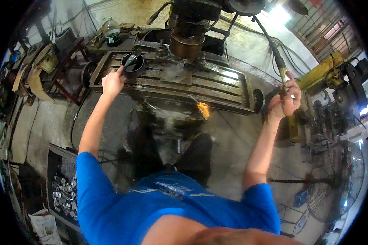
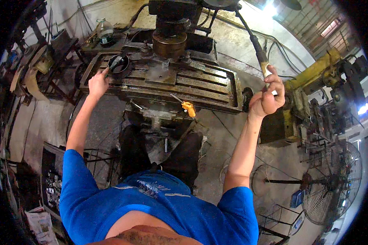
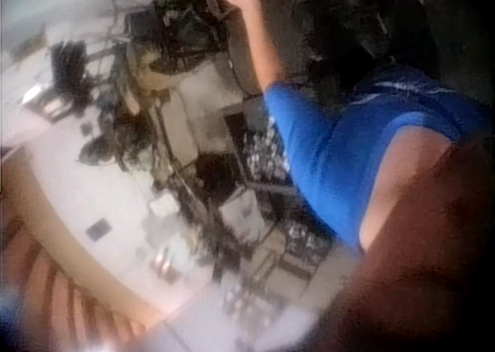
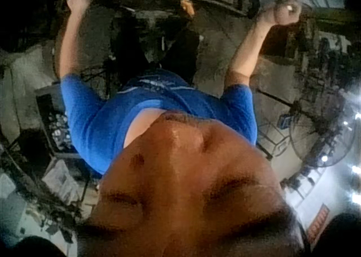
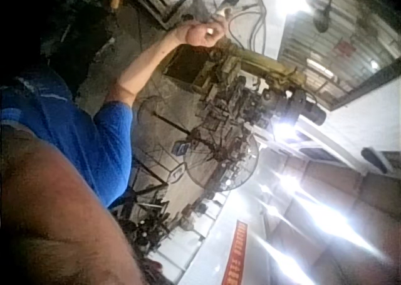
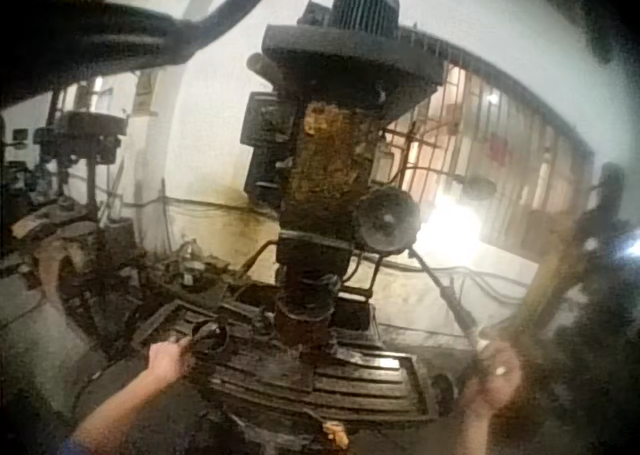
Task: The person operates a vertical milling machine in a workshop, repeatedly positioning small metal blocks under the drill bit and lowering the spindle to machine them. The person uses a yellow-handled tool to clear metal shavings from the work area and the machine table between operations.
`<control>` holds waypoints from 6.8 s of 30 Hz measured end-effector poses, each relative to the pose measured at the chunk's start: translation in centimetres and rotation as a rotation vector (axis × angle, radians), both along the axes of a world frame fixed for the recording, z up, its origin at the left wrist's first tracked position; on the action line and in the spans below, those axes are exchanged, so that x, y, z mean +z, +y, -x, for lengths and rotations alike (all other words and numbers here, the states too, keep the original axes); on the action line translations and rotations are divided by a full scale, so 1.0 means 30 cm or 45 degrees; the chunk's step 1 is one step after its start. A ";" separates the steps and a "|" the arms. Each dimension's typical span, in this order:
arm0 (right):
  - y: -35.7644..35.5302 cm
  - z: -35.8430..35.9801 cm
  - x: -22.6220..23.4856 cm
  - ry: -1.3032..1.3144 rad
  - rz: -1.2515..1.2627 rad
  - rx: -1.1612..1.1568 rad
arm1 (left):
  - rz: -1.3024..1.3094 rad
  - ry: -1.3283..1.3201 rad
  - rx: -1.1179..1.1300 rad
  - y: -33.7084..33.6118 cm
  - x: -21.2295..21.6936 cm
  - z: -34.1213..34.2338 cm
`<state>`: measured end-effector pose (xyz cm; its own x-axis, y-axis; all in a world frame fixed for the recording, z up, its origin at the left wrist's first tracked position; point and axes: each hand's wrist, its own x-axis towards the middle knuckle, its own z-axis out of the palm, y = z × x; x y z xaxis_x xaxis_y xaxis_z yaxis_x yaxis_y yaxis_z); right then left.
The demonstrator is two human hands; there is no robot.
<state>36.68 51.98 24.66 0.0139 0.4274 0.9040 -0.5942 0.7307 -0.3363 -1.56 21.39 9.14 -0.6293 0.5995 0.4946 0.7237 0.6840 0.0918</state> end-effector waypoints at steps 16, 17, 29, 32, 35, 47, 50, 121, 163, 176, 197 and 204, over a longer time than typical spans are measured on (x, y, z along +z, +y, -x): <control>0.037 0.002 -0.082 -0.025 -0.080 0.038 | -0.261 -0.083 0.104 -0.209 0.163 -0.046; 0.044 0.001 -0.078 -0.004 -0.072 0.007 | -0.289 -0.147 0.124 -0.250 0.177 -0.053; 0.292 -0.131 -0.052 -0.180 -0.252 0.032 | 0.097 -0.585 0.870 -1.227 0.223 -0.242; 0.239 -0.076 -0.001 -0.143 -0.482 -0.018 | -0.057 -0.580 1.050 -1.515 0.132 -0.307; 0.266 -0.092 0.023 -0.071 -0.315 -0.108 | -0.051 -0.543 1.104 -1.733 -0.026 -0.387; 0.287 -0.146 0.097 -0.266 -0.112 -0.085 | 0.355 -0.636 1.619 -1.664 -0.328 -0.273; 0.319 -0.189 0.113 -0.349 0.221 -0.053 | 0.319 -0.659 1.646 -1.674 -0.372 -0.247; -0.716 0.338 -0.389 -2.412 -0.900 0.324 | -0.195 -0.269 -0.241 -0.451 -0.145 -0.361; -0.117 0.132 -0.407 -1.814 0.353 0.230 | -0.058 -0.333 -0.252 0.567 -0.003 -0.275; -0.138 0.139 -0.691 -1.977 0.420 -0.210 | 0.040 -0.472 -0.203 0.550 -0.011 -0.245; 0.201 -0.094 0.355 -0.466 -0.162 -0.138 | 0.010 -0.576 -0.326 0.675 -0.038 -0.086; 0.096 -0.023 0.670 -0.151 -0.091 0.057 | 0.058 -0.767 -0.256 0.685 0.031 -0.118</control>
